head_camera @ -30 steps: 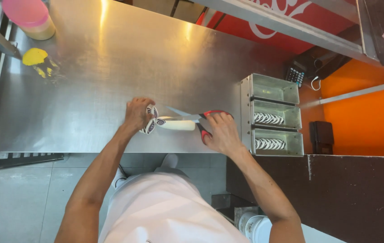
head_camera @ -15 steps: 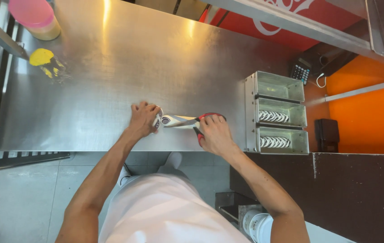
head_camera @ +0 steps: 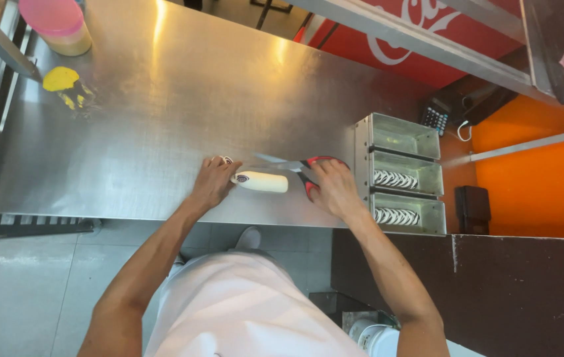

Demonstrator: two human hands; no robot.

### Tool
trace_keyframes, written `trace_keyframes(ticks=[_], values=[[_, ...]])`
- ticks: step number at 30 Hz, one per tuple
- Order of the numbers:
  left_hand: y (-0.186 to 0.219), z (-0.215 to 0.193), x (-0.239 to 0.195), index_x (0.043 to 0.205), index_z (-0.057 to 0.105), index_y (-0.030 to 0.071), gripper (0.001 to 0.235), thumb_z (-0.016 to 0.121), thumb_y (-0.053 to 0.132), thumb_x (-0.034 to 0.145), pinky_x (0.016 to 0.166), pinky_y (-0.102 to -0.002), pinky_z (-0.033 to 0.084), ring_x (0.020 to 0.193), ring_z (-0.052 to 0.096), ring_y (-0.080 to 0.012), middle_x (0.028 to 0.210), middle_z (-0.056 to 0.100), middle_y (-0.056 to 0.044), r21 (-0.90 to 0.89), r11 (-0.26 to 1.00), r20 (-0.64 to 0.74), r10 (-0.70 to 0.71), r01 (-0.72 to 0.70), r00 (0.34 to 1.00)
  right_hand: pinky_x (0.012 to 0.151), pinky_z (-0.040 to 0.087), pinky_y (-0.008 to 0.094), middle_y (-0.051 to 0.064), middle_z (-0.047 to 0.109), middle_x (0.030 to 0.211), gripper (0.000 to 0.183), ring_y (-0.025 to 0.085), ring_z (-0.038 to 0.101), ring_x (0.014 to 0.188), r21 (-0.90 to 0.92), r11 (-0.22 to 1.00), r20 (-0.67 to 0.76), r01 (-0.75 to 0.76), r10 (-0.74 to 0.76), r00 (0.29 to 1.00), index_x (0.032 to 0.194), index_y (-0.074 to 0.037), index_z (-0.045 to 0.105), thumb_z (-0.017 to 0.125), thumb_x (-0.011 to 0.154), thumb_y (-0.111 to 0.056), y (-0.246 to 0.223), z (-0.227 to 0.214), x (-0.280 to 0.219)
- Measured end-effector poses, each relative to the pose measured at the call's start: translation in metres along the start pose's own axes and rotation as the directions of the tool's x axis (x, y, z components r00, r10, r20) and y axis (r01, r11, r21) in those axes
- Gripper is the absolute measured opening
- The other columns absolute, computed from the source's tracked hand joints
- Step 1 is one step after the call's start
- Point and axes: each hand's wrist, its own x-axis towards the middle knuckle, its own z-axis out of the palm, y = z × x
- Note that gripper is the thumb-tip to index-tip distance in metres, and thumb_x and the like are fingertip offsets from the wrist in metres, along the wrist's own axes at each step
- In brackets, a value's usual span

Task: The person retrieves a cylindrical dough log from a metal tray, places it on a stainless steel counter, and uses scissors to cut the log into multiple short segments. The person then arranges the cut pieces into a compact stack and places the stack back into the tray.

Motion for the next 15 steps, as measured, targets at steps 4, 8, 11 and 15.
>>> trace_keyframes(ticks=[4, 8, 11, 15], values=[[-0.007, 0.03, -0.021, 0.098, 0.055, 0.02, 0.031, 0.065, 0.022, 0.069, 0.077, -0.031, 0.035, 0.087, 0.049, -0.0159, 0.09, 0.061, 0.001, 0.149, 0.985, -0.119, 0.11, -0.092, 0.987, 0.074, 0.038, 0.032, 0.013, 0.058, 0.083, 0.053, 0.024, 0.051, 0.08, 0.078, 0.996, 0.052, -0.035, 0.031, 0.998, 0.101, 0.0, 0.057, 0.064, 0.056, -0.028, 0.001, 0.002, -0.021], [-0.005, 0.023, -0.032, 0.091, 0.059, 0.018, 0.021, 0.062, 0.024, 0.071, 0.075, -0.029, 0.034, 0.087, 0.049, -0.0151, 0.096, 0.061, 0.002, 0.137, 0.982, -0.151, 0.15, -0.129, 0.977, 0.074, 0.035, 0.031, 0.015, 0.058, 0.084, 0.052, 0.023, 0.049, 0.08, 0.139, 0.99, 0.069, -0.019, 0.01, 0.998, 0.101, 0.002, 0.056, 0.065, 0.057, -0.025, -0.012, -0.003, -0.024], [-0.009, 0.026, -0.036, 0.085, 0.062, 0.016, 0.018, 0.063, 0.027, 0.07, 0.07, -0.028, 0.035, 0.08, 0.05, -0.0152, 0.093, 0.061, 0.001, 0.131, 0.978, -0.205, 0.186, -0.161, 0.961, 0.073, 0.035, 0.032, 0.016, 0.058, 0.083, 0.051, 0.024, 0.049, 0.079, 0.155, 0.988, 0.065, -0.005, -0.005, 0.998, 0.101, 0.004, 0.056, 0.065, 0.058, -0.022, -0.021, 0.0, -0.024], [-0.025, 0.052, -0.034, 0.074, 0.063, 0.015, 0.011, 0.055, 0.022, 0.078, 0.066, -0.029, 0.036, 0.075, 0.048, -0.0164, 0.084, 0.059, 0.002, 0.109, 0.971, -0.26, 0.236, -0.215, 0.936, 0.074, 0.034, 0.032, 0.017, 0.057, 0.085, 0.051, 0.024, 0.048, 0.079, 0.087, 0.996, 0.049, 0.015, -0.02, 0.999, 0.1, 0.004, 0.055, 0.065, 0.058, -0.022, -0.027, 0.012, -0.024]])
